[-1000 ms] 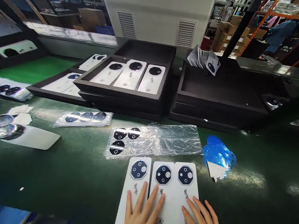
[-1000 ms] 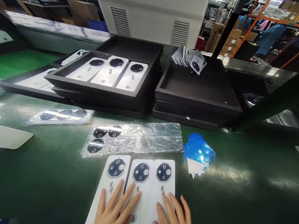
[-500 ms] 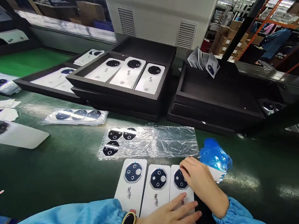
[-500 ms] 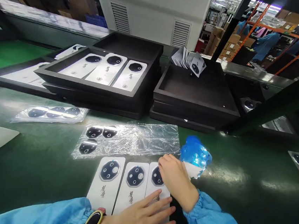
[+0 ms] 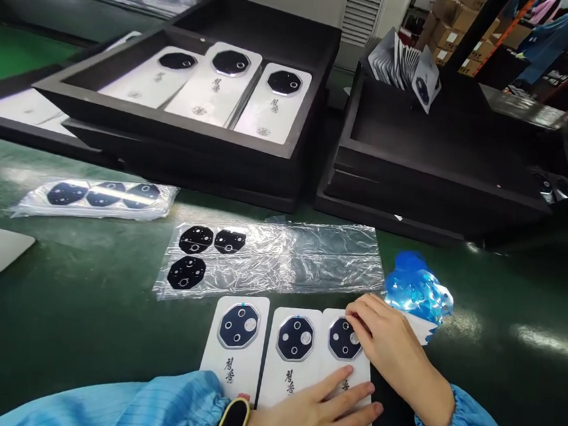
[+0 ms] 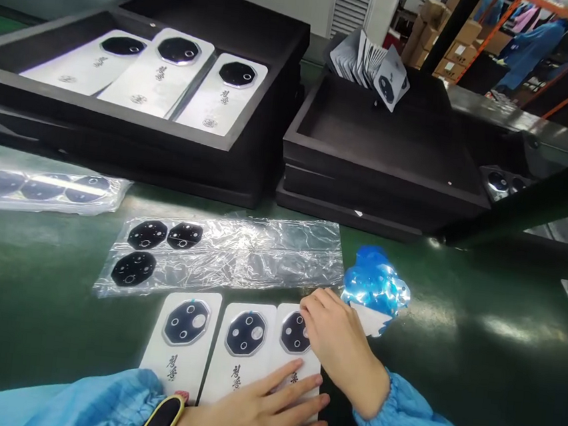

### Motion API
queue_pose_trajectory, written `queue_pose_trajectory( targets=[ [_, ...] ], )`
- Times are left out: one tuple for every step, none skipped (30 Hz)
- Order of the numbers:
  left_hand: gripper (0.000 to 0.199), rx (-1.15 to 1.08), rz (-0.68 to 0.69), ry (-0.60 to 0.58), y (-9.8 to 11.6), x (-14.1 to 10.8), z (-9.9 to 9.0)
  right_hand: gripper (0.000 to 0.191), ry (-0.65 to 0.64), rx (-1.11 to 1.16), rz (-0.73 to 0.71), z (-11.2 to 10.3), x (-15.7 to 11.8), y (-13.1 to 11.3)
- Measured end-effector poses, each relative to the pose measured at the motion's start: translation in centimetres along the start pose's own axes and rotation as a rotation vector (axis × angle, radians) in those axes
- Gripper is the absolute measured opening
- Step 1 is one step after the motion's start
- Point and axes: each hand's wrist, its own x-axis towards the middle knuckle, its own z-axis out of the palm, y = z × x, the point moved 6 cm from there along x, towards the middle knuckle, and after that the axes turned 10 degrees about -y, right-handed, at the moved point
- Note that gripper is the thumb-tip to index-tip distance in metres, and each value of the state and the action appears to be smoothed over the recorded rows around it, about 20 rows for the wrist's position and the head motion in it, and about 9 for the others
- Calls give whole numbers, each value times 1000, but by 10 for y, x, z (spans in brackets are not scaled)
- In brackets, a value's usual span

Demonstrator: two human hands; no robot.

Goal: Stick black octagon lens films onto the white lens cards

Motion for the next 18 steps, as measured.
queue_pose_trajectory(
  targets=[
    [31,1,0,2,0,0,0,17,-8,28,3,0,0,0],
    [32,1,1,2,0,-1,0,17,-13,51,6,0,0,1],
    [33,-1,2,0,-1,-1,1,18,-16,68,5,0,0,0],
    [33,-8,3,-5,-1,-1,1,20,-17,74,2,0,1,-1],
    [33,-18,2,-11,-1,-1,1,22,-16,68,-4,1,0,-2],
    [33,-32,0,-16,-2,-1,1,24,-14,54,-6,2,0,-2],
    [32,-47,-2,-22,-2,-1,1,26,-9,34,-7,3,0,-3],
    [31,-60,-3,-23,-3,-1,0,28,-4,8,-8,5,-1,-3],
    [31,-71,-4,-21,-3,-1,-1,30,4,-24,-8,6,-2,-3],
    [31,-77,-1,-22,-3,-1,-1,31,15,-62,-8,8,-2,-4],
    [31,-80,2,-24,-3,-1,-2,32,23,-99,-7,10,-3,-4],
    [31,-79,5,-26,-3,-1,-2,34,31,-133,-10,11,-3,-5],
    [32,-77,5,-31,-4,-1,-2,35,37,-159,-13,12,-4,-5],
    [33,-75,7,-35,-4,-1,-2,36,42,-177,-15,13,-4,-6],
    [34,-74,7,-41,-4,-1,-2,37,47,-189,-17,14,-4,-6],
    [34,-71,6,-43,-4,-1,-2,38,55,-197,-19,14,-4,-7],
    [34,-68,4,-46,-4,-1,-2,39,63,-202,-21,13,-4,-7],
    [33,-65,4,-51,-4,-1,-2,39,70,-205,-22,13,-3,-8]
  ],
)
